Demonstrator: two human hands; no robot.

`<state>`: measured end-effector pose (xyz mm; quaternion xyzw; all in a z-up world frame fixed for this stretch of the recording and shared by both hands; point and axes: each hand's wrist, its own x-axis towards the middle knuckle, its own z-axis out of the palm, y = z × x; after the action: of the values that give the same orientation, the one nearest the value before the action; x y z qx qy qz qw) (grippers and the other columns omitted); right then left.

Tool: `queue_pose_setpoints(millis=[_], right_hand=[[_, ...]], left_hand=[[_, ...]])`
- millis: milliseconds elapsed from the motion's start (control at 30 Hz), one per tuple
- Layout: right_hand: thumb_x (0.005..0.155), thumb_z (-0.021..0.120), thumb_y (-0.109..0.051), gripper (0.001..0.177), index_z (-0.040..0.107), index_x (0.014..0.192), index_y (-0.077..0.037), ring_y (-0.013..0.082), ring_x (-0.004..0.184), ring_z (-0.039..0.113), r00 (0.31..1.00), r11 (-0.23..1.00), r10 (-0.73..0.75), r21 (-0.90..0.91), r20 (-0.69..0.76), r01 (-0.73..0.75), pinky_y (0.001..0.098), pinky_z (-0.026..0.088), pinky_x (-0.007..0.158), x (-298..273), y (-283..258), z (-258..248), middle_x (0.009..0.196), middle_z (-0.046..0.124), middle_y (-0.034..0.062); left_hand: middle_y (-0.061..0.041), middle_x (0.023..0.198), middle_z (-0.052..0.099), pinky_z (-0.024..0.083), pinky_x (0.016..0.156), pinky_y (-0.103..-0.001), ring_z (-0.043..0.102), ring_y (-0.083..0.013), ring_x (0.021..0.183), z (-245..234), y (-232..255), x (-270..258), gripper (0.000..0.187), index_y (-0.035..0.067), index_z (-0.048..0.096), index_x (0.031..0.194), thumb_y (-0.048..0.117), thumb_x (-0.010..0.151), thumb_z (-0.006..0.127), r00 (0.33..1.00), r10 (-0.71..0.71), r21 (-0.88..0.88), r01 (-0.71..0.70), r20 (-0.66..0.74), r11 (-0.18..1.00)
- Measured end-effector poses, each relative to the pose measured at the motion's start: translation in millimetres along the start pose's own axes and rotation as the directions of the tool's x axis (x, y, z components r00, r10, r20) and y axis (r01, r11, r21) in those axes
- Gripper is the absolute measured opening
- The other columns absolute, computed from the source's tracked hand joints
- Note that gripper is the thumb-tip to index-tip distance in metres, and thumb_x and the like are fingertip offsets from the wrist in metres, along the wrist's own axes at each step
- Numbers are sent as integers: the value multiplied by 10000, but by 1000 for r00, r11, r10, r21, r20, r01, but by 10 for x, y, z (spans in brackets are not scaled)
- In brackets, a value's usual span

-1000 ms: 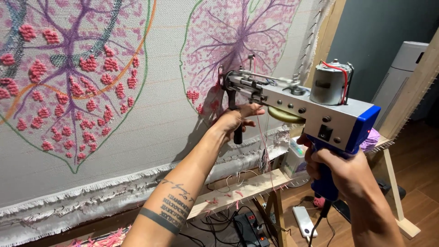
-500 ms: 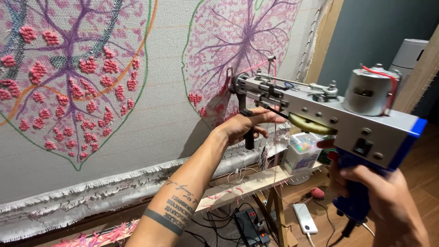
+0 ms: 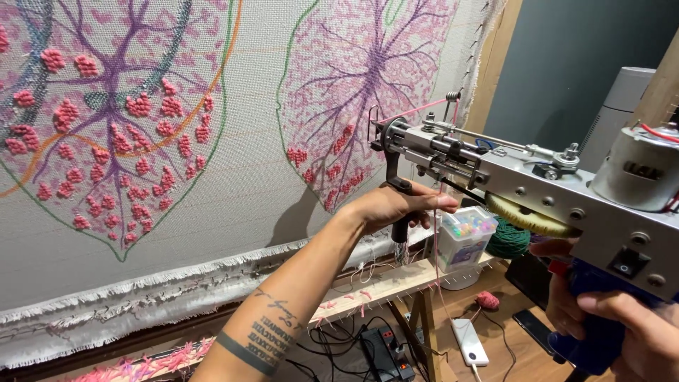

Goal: Using a tufting gun to apply pink and purple yarn into a leaf design on a rug canvas.

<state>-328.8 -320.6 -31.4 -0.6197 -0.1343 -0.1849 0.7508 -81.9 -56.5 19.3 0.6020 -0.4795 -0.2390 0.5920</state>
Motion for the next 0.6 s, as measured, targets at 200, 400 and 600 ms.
queue_pose_setpoints(millis=[200, 400, 600], right_hand=[[799, 591, -58, 542, 584, 1288, 177, 210, 583, 500, 989, 998, 49, -39, -142, -55, 371, 426, 512, 52, 30, 223, 825, 605, 191], [833, 598, -43, 435, 599, 1223, 152, 214, 608, 493, 972, 991, 133, 25, -194, -131, 377, 416, 511, 151, 121, 383, 801, 573, 181], [814, 604, -22, 451, 609, 1228, 157, 207, 603, 499, 986, 995, 95, 25, -135, -92, 367, 423, 516, 229, 139, 504, 792, 575, 153]], left_hand=[[-20, 1102, 775, 532, 720, -229, 634, -47, 833, -138, -214, -80, 340, 64, 793, 1168, 321, 950, 746, 996, -51, 60, 55, -69, 997], [10, 1092, 774, 494, 598, -230, 578, -58, 678, -64, 64, -307, 415, 141, 763, 1215, 411, 905, 709, 971, -172, 7, 176, -168, 984], [-25, 1118, 778, 502, 628, -229, 607, -64, 718, -264, -190, -241, 462, 108, 745, 1269, 433, 943, 698, 983, -119, -26, 117, -137, 993]])
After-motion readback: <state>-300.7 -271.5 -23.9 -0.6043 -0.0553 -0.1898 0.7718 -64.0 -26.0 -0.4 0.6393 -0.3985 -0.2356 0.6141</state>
